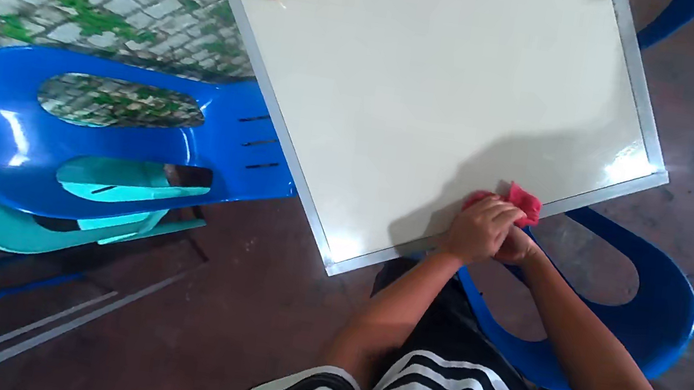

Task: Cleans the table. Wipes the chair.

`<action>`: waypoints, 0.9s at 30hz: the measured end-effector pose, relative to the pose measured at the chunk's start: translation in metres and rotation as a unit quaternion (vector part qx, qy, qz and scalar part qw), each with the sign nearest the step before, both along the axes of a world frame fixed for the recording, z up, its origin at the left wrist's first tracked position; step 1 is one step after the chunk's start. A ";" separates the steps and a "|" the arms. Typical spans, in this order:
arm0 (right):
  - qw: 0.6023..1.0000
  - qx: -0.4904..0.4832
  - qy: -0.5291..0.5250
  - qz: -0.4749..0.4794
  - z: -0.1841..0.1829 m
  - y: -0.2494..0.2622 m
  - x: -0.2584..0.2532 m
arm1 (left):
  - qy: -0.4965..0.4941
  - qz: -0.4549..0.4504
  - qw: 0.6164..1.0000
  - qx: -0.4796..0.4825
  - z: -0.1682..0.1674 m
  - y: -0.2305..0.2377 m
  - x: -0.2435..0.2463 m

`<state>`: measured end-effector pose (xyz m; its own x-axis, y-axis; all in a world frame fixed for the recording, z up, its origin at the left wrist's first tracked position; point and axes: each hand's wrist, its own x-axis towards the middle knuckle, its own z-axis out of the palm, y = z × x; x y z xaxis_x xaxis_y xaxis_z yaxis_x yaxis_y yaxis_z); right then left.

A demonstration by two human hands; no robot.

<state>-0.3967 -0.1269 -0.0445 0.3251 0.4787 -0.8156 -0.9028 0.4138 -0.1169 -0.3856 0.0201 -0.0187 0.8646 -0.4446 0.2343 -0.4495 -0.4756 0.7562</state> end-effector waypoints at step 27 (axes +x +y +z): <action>0.973 -0.099 0.020 -0.206 0.001 0.003 -0.006 | -0.006 0.291 0.940 0.179 0.000 0.083 -0.045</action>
